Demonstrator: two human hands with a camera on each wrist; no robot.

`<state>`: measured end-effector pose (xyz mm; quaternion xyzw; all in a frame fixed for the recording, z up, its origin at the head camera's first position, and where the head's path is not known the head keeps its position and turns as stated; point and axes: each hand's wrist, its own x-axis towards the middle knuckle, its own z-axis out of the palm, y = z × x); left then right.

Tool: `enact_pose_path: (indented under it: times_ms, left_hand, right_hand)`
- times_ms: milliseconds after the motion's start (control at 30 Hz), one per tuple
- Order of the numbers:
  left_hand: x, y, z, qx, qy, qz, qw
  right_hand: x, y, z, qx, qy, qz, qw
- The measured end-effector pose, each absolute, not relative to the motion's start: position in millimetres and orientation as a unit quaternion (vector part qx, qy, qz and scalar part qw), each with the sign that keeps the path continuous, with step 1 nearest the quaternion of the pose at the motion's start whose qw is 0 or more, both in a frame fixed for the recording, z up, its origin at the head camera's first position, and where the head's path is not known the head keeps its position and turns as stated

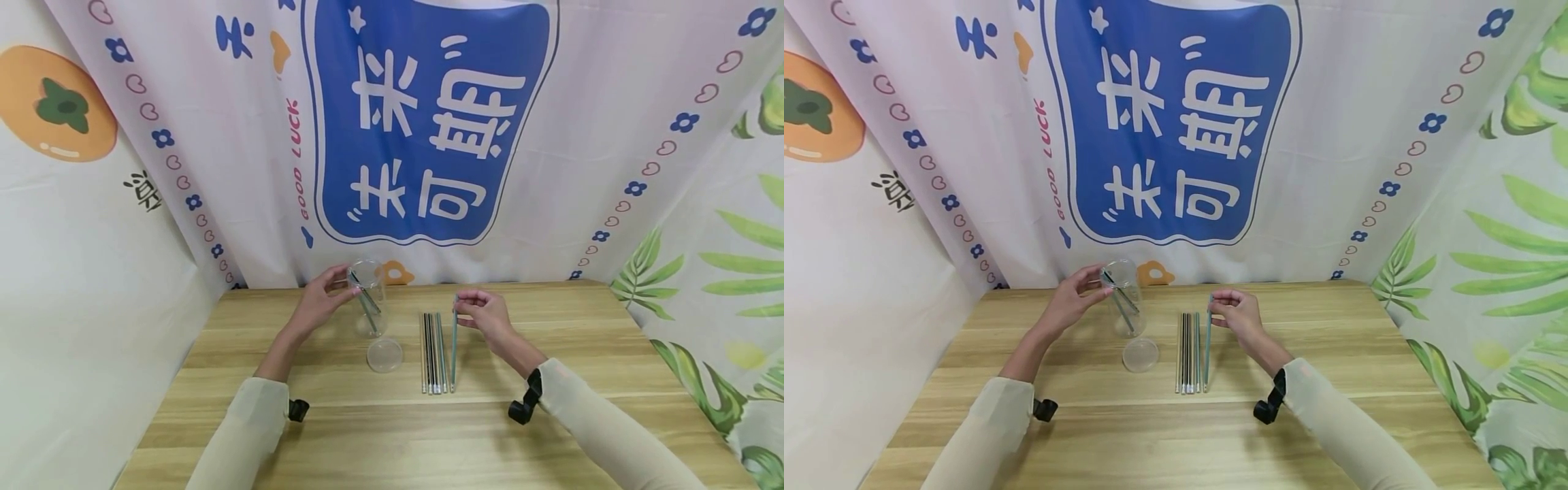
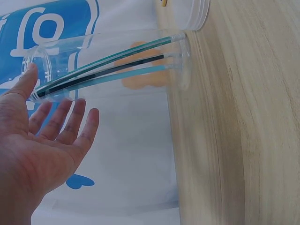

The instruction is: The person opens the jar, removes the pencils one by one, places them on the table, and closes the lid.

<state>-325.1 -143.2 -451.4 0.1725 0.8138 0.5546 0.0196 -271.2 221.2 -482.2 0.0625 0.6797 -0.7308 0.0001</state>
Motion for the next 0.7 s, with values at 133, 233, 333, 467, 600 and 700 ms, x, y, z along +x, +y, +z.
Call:
enact_pose_path:
  times_ms: [133,233,333,467,600,700]
  left_hand:
    - [-325.6,-143.3,-452.1,0.172,0.814,0.555,0.018]
    - [-325.3,-143.3,-452.2,0.172,0.815,0.553,0.017]
    - [-324.8,-142.8,-451.6,0.172,0.815,0.552,0.019]
    - [-324.5,-142.6,-450.9,0.174,0.813,0.556,0.018]
    - [-324.6,-143.1,-451.8,0.176,0.812,0.556,0.018]
    - [-324.5,-144.0,-451.7,0.173,0.813,0.556,0.02]
  right_hand:
    - [-273.8,220.6,-485.6,0.063,0.679,-0.732,0.0]
    - [-276.5,219.6,-488.6,0.07,0.68,-0.729,0.002]
    - [-279.6,218.9,-491.8,0.076,0.682,-0.728,0.004]
    - [-284.1,218.8,-496.8,0.081,0.683,-0.725,0.009]
    - [-287.9,219.7,-502.1,0.092,0.684,-0.723,0.014]
    - [-290.5,219.1,-505.2,0.102,0.686,-0.72,0.023]
